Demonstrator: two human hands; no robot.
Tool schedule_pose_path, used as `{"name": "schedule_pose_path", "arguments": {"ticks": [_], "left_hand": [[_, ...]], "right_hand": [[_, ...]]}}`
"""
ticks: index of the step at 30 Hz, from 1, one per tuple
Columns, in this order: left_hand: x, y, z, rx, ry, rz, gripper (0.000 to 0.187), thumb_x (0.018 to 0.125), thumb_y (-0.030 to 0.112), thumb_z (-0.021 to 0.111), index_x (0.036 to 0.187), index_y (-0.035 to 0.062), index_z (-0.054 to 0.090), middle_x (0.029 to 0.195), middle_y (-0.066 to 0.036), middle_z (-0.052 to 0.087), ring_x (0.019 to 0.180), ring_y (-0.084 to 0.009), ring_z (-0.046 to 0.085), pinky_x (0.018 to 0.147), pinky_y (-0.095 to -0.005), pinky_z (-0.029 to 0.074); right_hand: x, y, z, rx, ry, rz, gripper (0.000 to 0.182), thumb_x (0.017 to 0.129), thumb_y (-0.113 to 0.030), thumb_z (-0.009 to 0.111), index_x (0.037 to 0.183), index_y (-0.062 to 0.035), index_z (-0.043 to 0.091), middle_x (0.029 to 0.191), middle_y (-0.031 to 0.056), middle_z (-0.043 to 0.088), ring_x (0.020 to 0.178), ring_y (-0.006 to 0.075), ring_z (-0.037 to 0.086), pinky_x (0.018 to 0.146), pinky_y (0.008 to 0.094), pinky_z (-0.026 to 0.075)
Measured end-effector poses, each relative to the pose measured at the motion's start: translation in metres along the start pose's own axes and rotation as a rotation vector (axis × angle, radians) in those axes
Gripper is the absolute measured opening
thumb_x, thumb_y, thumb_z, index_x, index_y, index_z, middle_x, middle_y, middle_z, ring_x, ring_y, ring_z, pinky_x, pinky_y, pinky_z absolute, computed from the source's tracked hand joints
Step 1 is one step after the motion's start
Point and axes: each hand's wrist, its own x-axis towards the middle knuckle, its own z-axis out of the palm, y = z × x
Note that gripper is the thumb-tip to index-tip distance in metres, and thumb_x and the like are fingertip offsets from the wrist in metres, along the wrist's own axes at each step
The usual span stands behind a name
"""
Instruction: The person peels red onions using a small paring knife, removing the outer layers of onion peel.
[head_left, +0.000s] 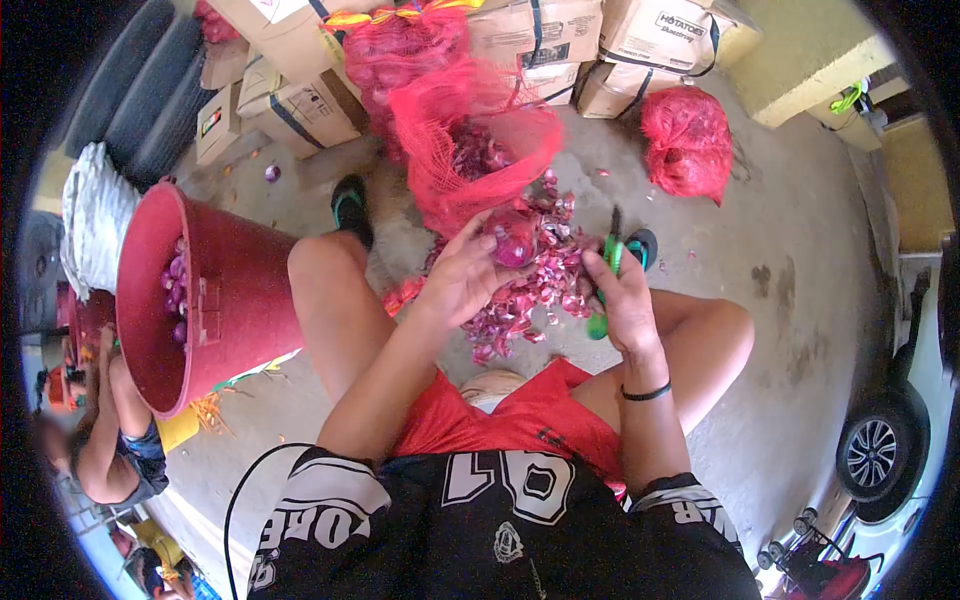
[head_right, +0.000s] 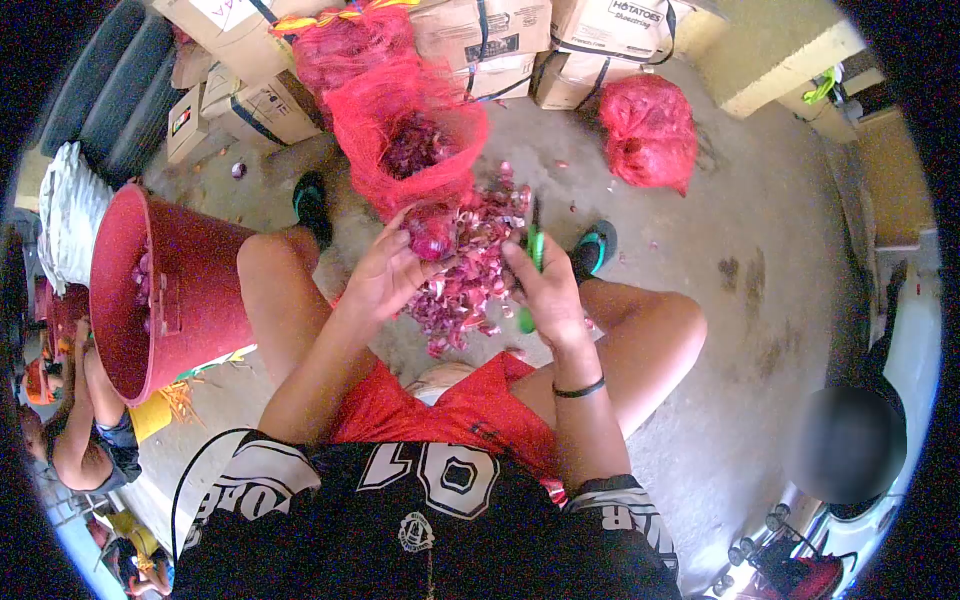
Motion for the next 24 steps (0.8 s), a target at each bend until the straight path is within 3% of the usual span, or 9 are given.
{"name": "schedule_pose_path", "arguments": {"ticks": [2,5,9,12,19,24], "left_hand": [[-0.001,0.002,0.003,0.067,-0.024,-0.015,0.066,0.083,0.012,0.07,0.14,0.0083,0.038,0.133,-0.014,0.051,0.119,-0.0278,0.055,0.102,-0.0466,0.046],[-0.002,0.003,0.008,0.237,-0.074,-0.021,0.072,0.076,0.005,0.075,0.139,0.0076,0.039,0.13,-0.013,0.053,0.117,-0.0264,0.056,0.101,-0.0423,0.048],[-0.003,0.0,-0.001,0.37,-0.024,-0.016,0.072,0.071,-0.002,0.077,0.134,0.0064,0.043,0.126,-0.011,0.055,0.113,-0.0243,0.058,0.099,-0.0393,0.049],[-0.005,0.003,-0.003,0.483,0.018,-0.036,0.067,0.071,-0.003,0.077,0.13,0.0057,0.046,0.123,-0.01,0.056,0.11,-0.022,0.059,0.097,-0.0377,0.049],[-0.009,0.01,-0.003,0.799,-0.013,0.004,0.065,0.071,0.001,0.08,0.128,0.0056,0.048,0.119,-0.006,0.058,0.105,-0.0172,0.059,0.094,-0.0324,0.049],[-0.013,0.022,0.006,0.955,-0.057,-0.103,0.065,0.073,0.006,0.08,0.129,0.0039,0.048,0.118,-0.005,0.059,0.108,-0.0162,0.056,0.098,-0.0334,0.045]], "right_hand": [[0.0,0.005,-0.003,-0.389,0.058,-0.108,0.033,0.09,-0.02,0.066,0.114,0.0007,0.056,0.084,0.0065,0.059,0.072,0.0136,0.053,0.069,0.0285,0.047],[-0.008,-0.007,0.012,-0.264,0.058,-0.061,0.039,0.089,-0.019,0.067,0.121,0.0001,0.054,0.088,0.0093,0.061,0.078,0.0152,0.055,0.076,0.031,0.048],[0.0,0.0,0.021,-0.524,0.13,-0.497,0.036,0.082,-0.011,0.072,0.113,0.0006,0.059,0.096,0.0177,0.063,0.084,0.0303,0.063,0.077,0.0361,0.049],[0.001,-0.002,0.023,-0.579,0.093,-0.498,0.031,0.078,-0.007,0.073,0.105,0.0013,0.06,0.094,0.0197,0.061,0.086,0.0376,0.062,0.076,0.0394,0.05],[0.002,0.001,0.028,-0.647,0.062,-0.466,0.02,0.084,-0.007,0.065,0.1,0.0012,0.056,0.088,0.0222,0.057,0.082,0.0423,0.058,0.071,0.045,0.047],[0.006,0.003,0.028,-0.606,0.15,-0.42,0.018,0.087,-0.007,0.061,0.1,0.0015,0.052,0.084,0.0247,0.056,0.08,0.046,0.056,0.068,0.0477,0.045]]}}
